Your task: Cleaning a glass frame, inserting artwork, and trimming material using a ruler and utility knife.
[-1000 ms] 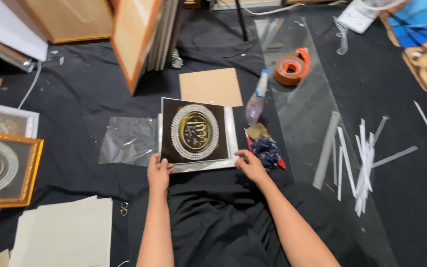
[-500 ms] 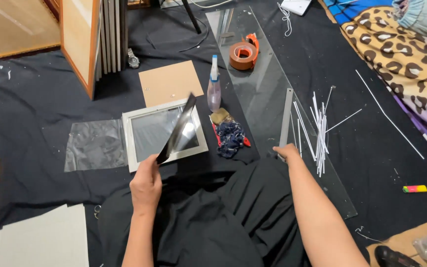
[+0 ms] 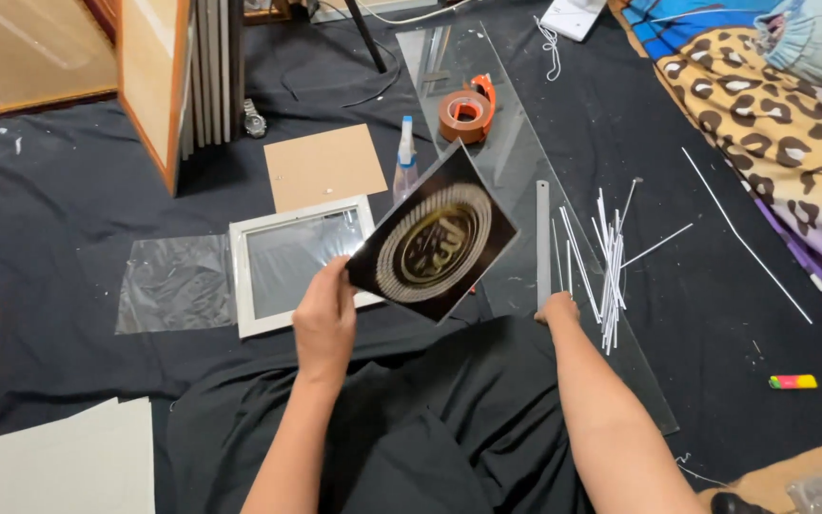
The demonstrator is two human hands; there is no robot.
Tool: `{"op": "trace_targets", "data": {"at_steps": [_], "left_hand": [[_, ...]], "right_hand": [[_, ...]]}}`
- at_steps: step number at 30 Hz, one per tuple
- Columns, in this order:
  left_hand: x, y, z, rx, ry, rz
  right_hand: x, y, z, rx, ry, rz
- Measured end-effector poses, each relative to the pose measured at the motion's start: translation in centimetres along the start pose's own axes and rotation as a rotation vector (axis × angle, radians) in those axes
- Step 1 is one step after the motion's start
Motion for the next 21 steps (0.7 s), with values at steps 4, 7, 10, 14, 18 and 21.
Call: {"op": "trace_targets", "data": {"at_steps": [4, 7, 10, 14, 18, 21], "left_hand": [[0.5, -4.8, -0.5, -0.048, 0.288, 0.266], [-0.8, -8.9, 0.1, -0.093, 0.567, 0.515], [-0.7, -11.7, 0.6, -0.12, 0.755, 0.66], [-2.7, -16.6, 1.9, -0.127, 0.94, 0.753], [-5.1, -21.6, 2.7, -0.112, 1.04, 0.744], [-7.5, -25.0, 3.5, -0.126, 1.059, 0.688]], "right_hand": [[0.7, 1.3, 1.8, -0.003, -0.008, -0.079], [0.6, 3.2, 4.9, -0.037, -0.035, -0.115], [1.4, 3.1, 5.8, 0.02, -0.014, -0.195], [2.9, 0.5, 3.0, 0.116, 0.042, -0.282], [1.1, 3.5, 8.9, 0.289, -0.017, -0.602], [-2.3, 6.9, 13.6, 0.334, 0.036, -0.69]]}}
Point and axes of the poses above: each hand's wrist, its own z-axis away from the middle knuckle, its own y-axis out of the back of the hand, x = y × z, the point moved 1 cm from there along -z, towards the middle knuckle, and after that the axes turned 3 degrees about x, right-handed, at the moved point
